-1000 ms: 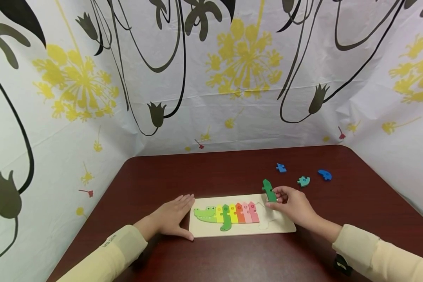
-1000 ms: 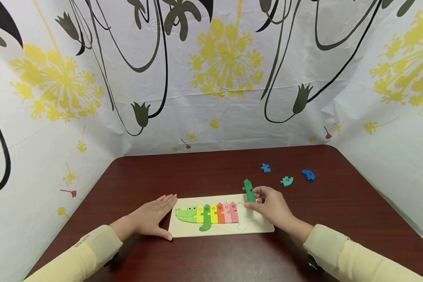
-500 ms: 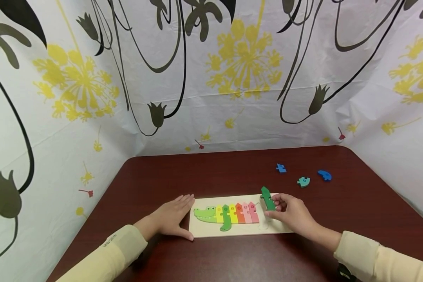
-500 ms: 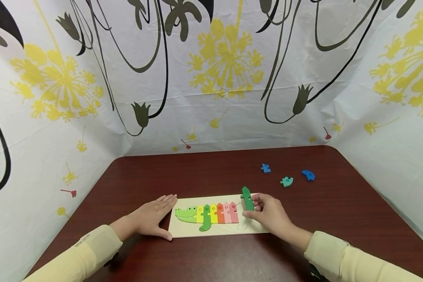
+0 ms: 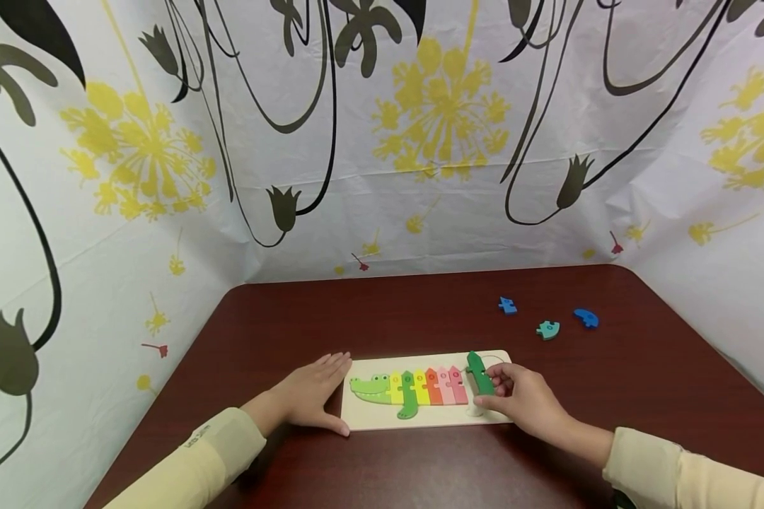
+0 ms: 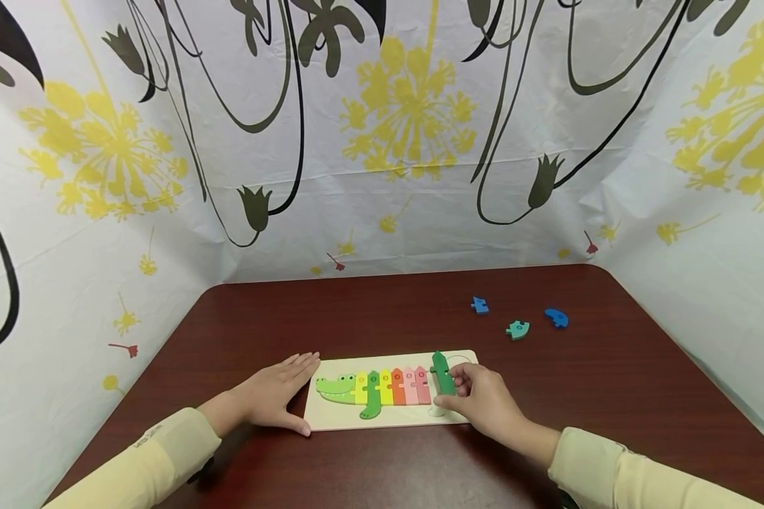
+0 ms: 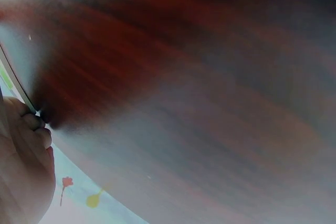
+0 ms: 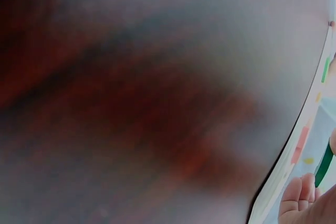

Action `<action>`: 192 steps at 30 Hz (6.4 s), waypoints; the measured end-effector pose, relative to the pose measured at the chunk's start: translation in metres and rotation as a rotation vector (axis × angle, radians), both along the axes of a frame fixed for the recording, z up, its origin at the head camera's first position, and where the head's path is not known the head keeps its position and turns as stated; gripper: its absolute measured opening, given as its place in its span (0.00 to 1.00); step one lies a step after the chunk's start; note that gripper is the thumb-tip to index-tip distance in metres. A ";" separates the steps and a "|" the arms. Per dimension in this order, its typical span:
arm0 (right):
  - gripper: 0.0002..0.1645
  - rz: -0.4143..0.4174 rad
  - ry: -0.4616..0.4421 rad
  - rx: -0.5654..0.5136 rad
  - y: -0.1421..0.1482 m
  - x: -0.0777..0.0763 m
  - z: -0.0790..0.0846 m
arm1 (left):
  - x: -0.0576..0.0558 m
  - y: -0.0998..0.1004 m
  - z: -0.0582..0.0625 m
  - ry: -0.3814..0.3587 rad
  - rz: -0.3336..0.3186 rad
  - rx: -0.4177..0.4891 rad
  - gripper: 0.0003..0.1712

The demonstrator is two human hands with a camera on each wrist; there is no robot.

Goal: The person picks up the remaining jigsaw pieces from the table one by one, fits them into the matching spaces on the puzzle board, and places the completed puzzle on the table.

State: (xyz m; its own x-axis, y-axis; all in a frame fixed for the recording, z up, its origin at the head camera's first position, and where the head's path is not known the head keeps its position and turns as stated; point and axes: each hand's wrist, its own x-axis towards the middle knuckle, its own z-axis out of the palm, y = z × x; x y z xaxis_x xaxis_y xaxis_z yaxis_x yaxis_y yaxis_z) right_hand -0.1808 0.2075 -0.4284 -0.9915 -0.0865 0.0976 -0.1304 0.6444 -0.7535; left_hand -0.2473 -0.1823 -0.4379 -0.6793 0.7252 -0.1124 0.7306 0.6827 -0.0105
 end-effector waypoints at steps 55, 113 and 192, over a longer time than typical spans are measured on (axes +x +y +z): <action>0.26 0.028 -0.011 0.057 -0.011 0.001 -0.012 | -0.001 0.000 -0.001 -0.004 0.008 -0.003 0.71; 0.27 0.065 -0.024 0.158 -0.011 -0.005 -0.010 | 0.000 0.001 -0.001 0.015 0.007 -0.015 0.71; 0.34 -0.033 0.114 0.087 0.029 -0.047 0.018 | -0.001 0.000 -0.002 -0.005 0.009 0.001 0.71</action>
